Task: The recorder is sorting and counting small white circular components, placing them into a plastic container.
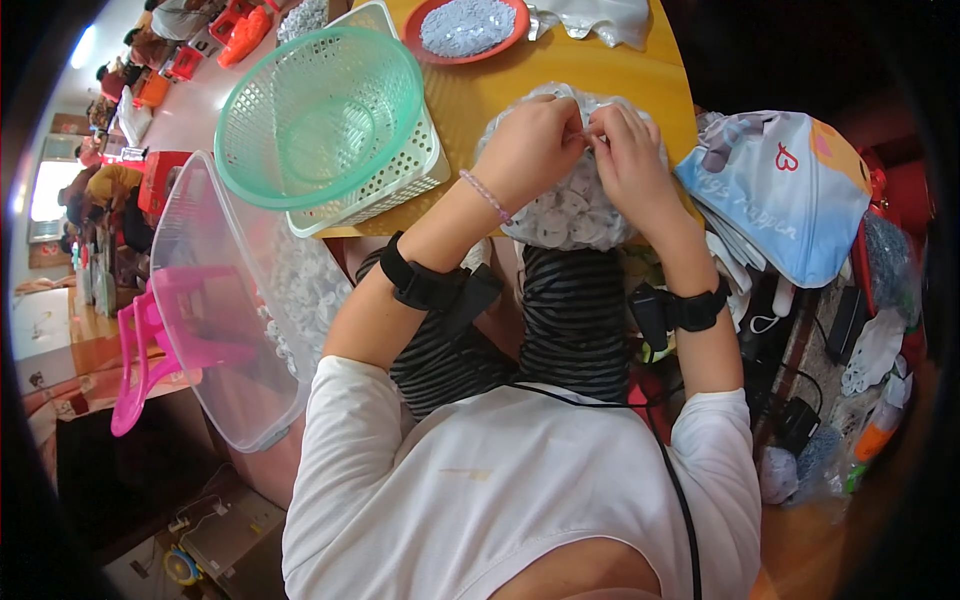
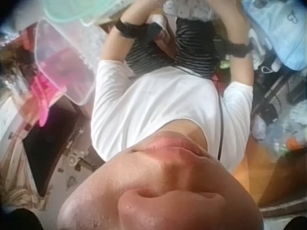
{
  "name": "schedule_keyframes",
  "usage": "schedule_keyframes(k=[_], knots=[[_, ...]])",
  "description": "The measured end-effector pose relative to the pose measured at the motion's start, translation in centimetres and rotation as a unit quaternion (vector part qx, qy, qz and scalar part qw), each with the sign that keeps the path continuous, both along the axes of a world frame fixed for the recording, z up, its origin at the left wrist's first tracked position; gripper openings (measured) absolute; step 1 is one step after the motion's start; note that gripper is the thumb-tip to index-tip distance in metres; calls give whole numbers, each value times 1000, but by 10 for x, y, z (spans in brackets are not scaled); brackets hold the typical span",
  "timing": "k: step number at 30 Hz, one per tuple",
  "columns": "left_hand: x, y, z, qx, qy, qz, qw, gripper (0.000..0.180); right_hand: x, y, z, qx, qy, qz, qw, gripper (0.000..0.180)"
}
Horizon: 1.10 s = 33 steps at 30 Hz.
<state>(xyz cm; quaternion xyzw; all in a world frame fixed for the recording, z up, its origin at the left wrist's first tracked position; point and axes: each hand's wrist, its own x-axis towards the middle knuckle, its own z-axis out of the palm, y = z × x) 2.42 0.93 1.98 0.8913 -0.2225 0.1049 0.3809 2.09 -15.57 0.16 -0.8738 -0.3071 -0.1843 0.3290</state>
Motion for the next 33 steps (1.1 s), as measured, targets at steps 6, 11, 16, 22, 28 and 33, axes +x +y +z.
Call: schedule_keyframes(k=[6,11,16,22,28,33], knots=[[-7,-4,-1,6,-31,26,999,11,1,0,7,7,-5,18,1000,15],[-6,0,-3,-49,4,10,999,14,6,2,8,8,-2,23,1000,21],[1,9,3,-63,155,-19,986,19,6,5,2,2,-79,7,997,24],[5,10,-6,-43,87,-56,994,19,2,-2,6,-66,-119,40,990,25],[2,3,-14,-34,-38,-9,999,16,1,-6,2,-113,-172,23,978,17],[4,8,-11,-162,198,-15,967,21,1,-7,6,-138,-212,46,966,14]])
